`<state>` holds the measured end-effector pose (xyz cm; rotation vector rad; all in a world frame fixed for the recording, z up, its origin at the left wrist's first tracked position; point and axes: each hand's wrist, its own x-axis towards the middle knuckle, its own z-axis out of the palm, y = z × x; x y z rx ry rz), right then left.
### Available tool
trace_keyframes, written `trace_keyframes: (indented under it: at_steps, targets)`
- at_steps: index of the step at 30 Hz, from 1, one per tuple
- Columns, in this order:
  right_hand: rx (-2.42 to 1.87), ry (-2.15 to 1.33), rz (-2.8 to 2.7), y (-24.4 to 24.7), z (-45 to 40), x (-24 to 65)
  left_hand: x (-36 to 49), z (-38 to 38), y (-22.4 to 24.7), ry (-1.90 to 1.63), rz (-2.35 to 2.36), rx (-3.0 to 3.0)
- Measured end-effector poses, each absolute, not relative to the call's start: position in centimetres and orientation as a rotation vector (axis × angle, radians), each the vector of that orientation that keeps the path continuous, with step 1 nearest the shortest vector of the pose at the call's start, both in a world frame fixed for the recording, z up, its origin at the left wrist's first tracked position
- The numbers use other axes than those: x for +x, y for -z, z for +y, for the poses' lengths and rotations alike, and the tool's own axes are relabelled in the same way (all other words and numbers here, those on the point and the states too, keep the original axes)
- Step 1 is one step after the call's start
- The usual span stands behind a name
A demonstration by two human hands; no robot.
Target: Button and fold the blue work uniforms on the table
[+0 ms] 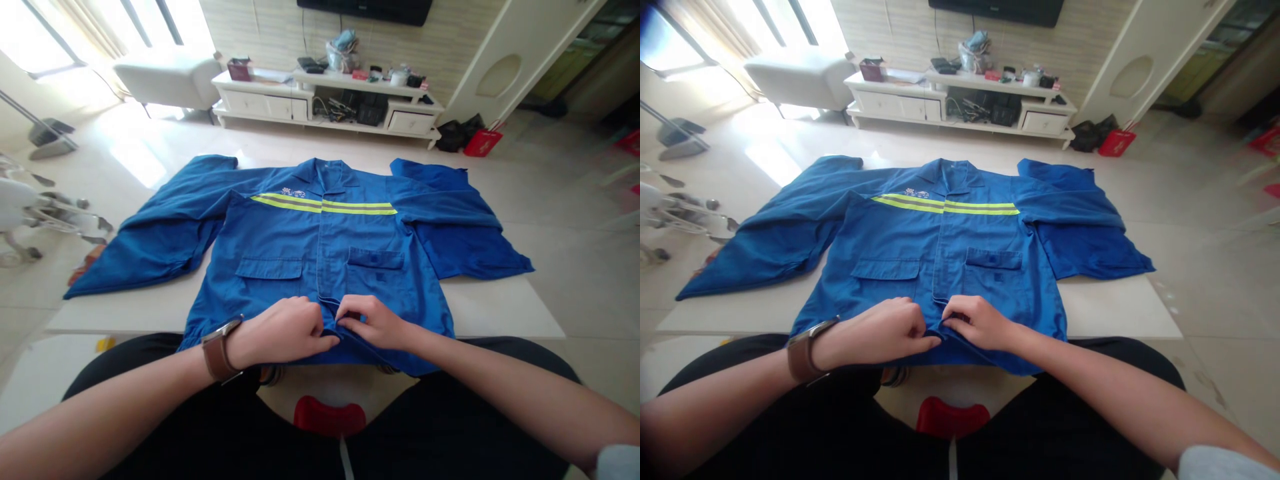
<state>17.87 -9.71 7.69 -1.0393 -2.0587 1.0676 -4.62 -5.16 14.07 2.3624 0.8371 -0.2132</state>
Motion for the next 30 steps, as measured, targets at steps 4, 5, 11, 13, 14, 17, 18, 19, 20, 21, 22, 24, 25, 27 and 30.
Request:
trace_keyframes:
  at_steps: [4,5,11,13,14,17,18,19,20,21,22,24,25,27,30]
  targets:
    - [-1.146,-1.085,-1.908,-7.7,-9.9,17.9,-4.3,-5.1,-13.9,0.257,0.891,1.913]
    - [-1.138,-1.109,-1.883,-7.7,-9.9,18.0,-4.1,-5.1,-13.7,0.226,0.904,1.851]
    - [-1.075,-1.228,-1.832,-7.3,-10.1,18.5,-3.4,-4.7,-11.7,0.102,0.838,1.526]
    - [-1.081,-1.223,-1.828,-7.2,-10.1,18.5,-3.3,-4.5,-10.9,0.054,0.799,1.454]
    - [-1.086,-1.22,-1.809,-7.2,-10.1,18.5,-3.3,-4.3,-10.5,0.028,0.785,1.44]
    - [-1.132,-1.184,-1.762,-7.3,-9.9,18.5,-3.3,-4.1,-9.8,-0.04,0.769,1.442]
    - [-1.152,-1.148,-1.77,-7.4,-9.8,18.5,-3.3,-4.1,-9.7,-0.053,0.77,1.452]
    - [-1.17,-1.097,-1.786,-7.4,-9.8,18.5,-3.3,-4.1,-9.8,-0.06,0.772,1.468]
    - [-1.184,-1.039,-1.812,-7.5,-9.7,18.6,-3.3,-4.2,-9.9,-0.063,0.775,1.491]
    - [-1.189,-0.977,-1.851,-7.5,-9.7,18.6,-3.2,-4.3,-10.1,-0.064,0.781,1.516]
    - [-1.184,-0.92,-1.905,-7.5,-9.7,18.7,-3.2,-4.4,-10.3,-0.065,0.787,1.54]
    - [-1.16,-0.843,-2.033,-7.6,-9.7,18.8,-3.1,-4.6,-10.8,-0.065,0.801,1.593]
    - [-1.147,-0.83,-2.08,-7.6,-9.7,18.8,-3.1,-4.7,-11.1,-0.062,0.805,1.624]
    - [-1.134,-0.861,-2.079,-7.7,-9.8,18.7,-3.0,-4.8,-11.5,-0.054,0.804,1.682]
    - [-1.147,-0.956,-1.92,-7.9,-9.7,18.4,-2.9,-4.7,-11.9,-0.044,0.796,1.73]
